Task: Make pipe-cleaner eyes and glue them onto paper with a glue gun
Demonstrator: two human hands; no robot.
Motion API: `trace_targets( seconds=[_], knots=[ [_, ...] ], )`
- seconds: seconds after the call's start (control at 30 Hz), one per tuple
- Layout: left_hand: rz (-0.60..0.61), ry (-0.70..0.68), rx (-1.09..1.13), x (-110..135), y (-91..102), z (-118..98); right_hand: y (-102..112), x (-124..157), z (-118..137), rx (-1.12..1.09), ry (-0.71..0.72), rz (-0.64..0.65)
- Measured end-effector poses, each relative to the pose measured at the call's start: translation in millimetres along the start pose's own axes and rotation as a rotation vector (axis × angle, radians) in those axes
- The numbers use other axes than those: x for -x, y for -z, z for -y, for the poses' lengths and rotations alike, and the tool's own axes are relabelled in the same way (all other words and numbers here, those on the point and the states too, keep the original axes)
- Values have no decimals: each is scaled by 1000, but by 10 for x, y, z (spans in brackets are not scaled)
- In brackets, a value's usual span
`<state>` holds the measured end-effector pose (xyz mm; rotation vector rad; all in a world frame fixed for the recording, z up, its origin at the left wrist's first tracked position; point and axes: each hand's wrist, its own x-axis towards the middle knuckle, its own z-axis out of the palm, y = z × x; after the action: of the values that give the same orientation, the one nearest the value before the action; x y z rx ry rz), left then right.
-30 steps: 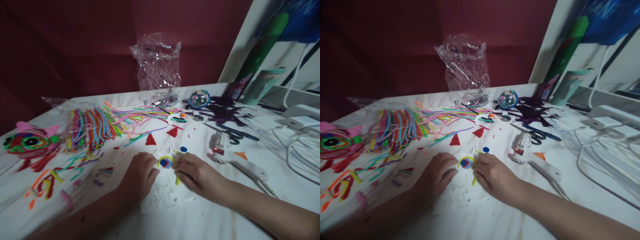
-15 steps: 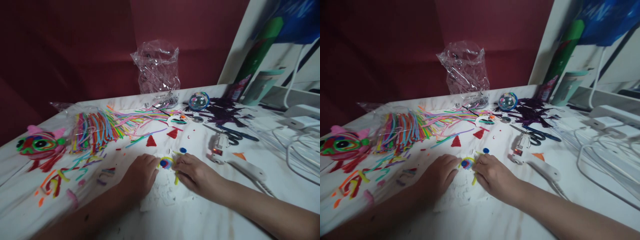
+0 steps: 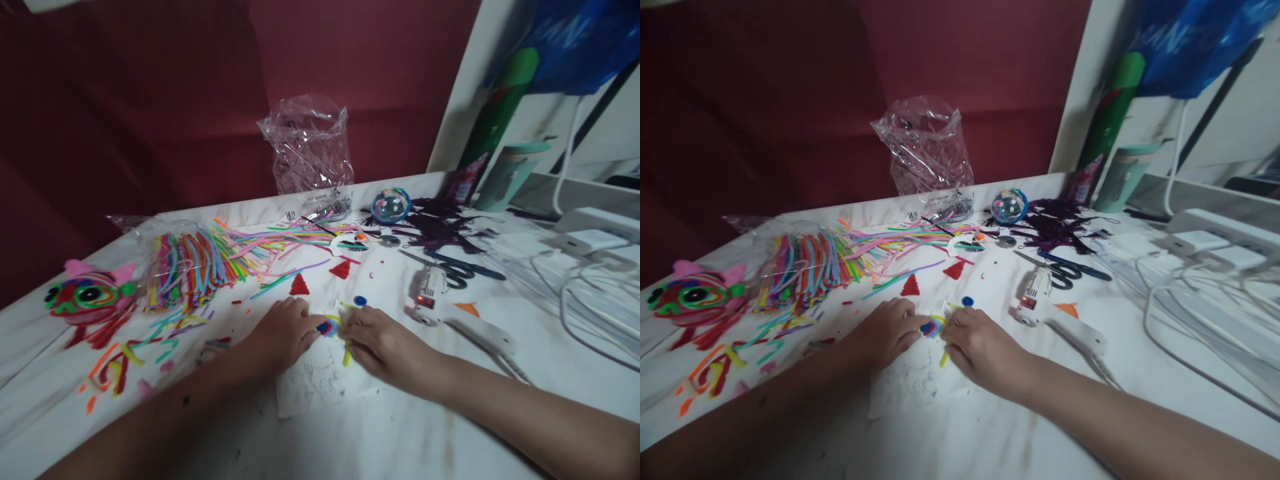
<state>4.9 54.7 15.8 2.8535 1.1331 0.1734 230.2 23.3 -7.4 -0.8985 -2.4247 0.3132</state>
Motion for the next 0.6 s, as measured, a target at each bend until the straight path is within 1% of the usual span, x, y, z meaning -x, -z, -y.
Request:
trace_targets(
  seconds=[0.07,0.13,0.2,0.3,0.37,0.4,0.47,0.53,0.57,0.6],
  knots=[
    [-28,50,105,-27,-8,43,2,6,0,-31,-14,-41],
    [-76,145,212,-48,-20,91,12,14,2,-60,-48,-83],
    [-115,218,247,-57,-36,124,35,14,3,-66,-115,-118],
    [-104,227,206,-60,-60,121,97,-13,-7,-132,-302,-202],
    [-83,260,207,-69,-69,102,159,-45,-24,-271,-436,-282],
    [-74,283,218,-78,-68,95,196,-62,-37,-353,-480,-329],
    [-67,315,250,-98,-60,93,272,-92,-65,-486,-515,-433],
    [-74,314,269,-117,-49,103,335,-110,-94,-528,-514,-515],
    [-93,304,277,-123,-46,110,354,-112,-105,-496,-512,-511],
    [-120,295,290,-125,-49,115,360,-111,-113,-436,-510,-472]
  ],
)
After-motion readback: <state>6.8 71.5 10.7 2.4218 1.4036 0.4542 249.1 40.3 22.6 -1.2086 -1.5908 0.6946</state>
